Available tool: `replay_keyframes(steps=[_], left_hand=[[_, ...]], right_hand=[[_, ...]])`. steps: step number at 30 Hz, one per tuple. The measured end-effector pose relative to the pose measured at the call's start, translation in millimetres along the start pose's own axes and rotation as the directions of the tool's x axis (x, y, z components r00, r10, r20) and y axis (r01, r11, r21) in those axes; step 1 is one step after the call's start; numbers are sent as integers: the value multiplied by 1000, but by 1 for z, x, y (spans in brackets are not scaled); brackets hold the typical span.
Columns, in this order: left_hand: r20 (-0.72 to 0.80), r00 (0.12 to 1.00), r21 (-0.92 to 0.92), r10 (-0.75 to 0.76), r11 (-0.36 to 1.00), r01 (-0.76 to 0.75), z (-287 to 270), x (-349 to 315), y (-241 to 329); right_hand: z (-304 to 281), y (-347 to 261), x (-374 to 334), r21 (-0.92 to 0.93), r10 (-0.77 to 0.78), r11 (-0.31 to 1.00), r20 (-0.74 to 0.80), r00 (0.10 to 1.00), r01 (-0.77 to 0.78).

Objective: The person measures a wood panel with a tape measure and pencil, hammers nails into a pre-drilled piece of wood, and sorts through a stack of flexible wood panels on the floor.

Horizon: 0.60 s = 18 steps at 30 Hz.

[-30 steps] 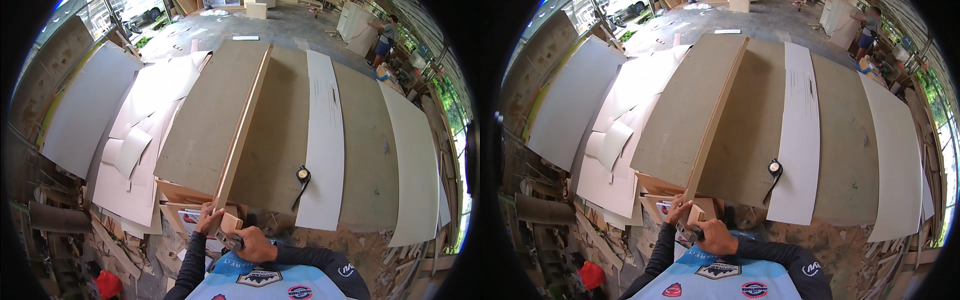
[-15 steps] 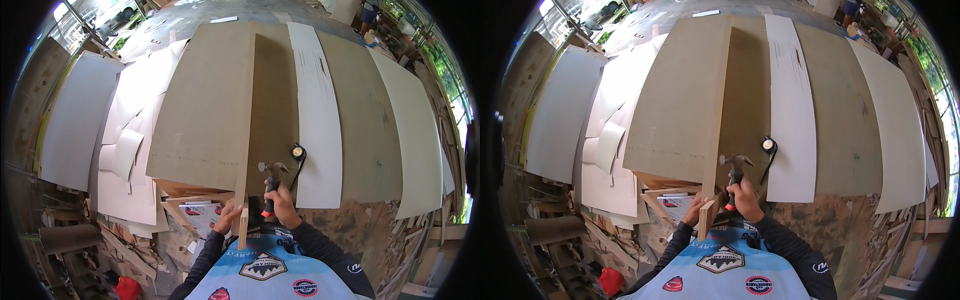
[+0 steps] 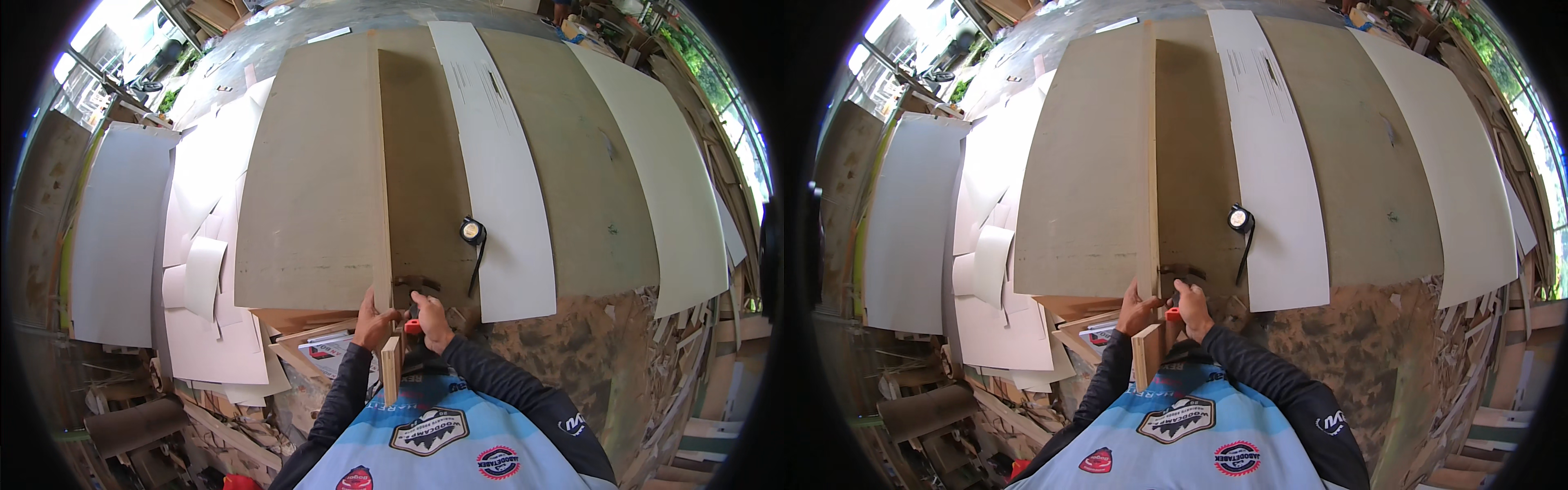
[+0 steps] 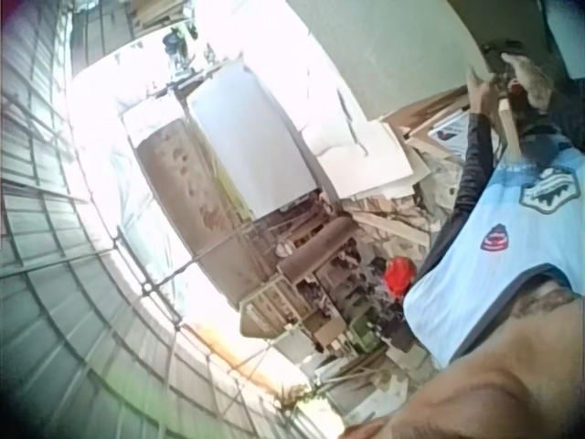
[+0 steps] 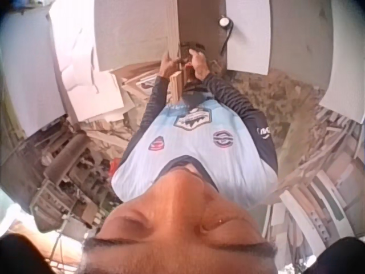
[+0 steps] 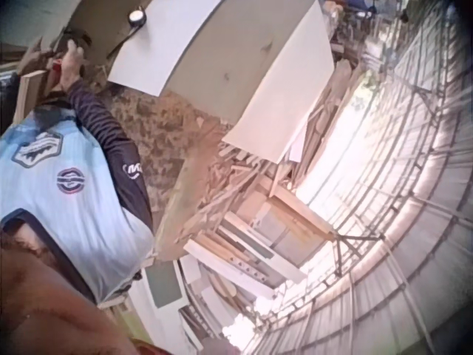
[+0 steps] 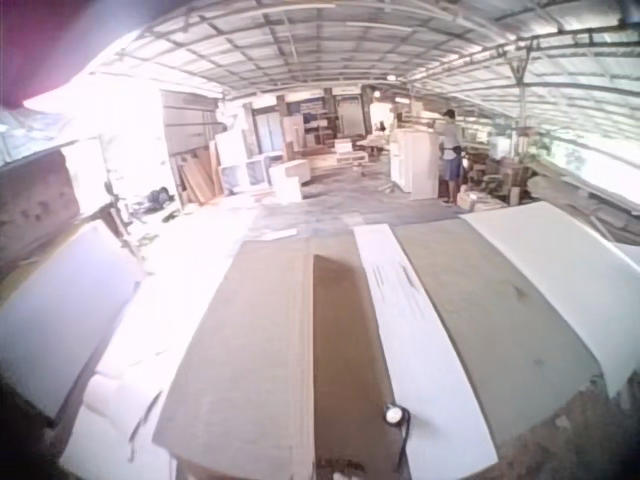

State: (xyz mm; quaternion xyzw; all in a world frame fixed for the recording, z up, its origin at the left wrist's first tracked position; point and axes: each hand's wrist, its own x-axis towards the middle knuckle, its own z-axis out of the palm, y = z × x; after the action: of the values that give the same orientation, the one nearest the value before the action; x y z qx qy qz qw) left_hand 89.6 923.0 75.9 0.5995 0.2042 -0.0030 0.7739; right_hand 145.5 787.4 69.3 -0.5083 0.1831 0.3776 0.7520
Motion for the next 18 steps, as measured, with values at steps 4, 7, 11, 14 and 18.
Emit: replay_keyframes(steps=[4,7,11,14,18], left_hand=[[-19,1000,45,-19,999,20,4,-3,4],[33,999,189,13,982,-19,-11,2,-12],[-4,1000,18,-9,1000,9,-7,-1,-14],[4,1000,73,-8,997,7,-15,-1,-11],[77,989,193,126,971,-139,-25,2,-19]], right_hand=[[-6,-6,-12,186,27,982,-269,963,25],[4,-7,-19,81,61,996,-294,954,-39],[16,-21,7,43,111,993,-13,994,-110],[23,-30,8,153,61,987,-71,996,-50],[23,-19,1,142,40,990,-283,958,1]])
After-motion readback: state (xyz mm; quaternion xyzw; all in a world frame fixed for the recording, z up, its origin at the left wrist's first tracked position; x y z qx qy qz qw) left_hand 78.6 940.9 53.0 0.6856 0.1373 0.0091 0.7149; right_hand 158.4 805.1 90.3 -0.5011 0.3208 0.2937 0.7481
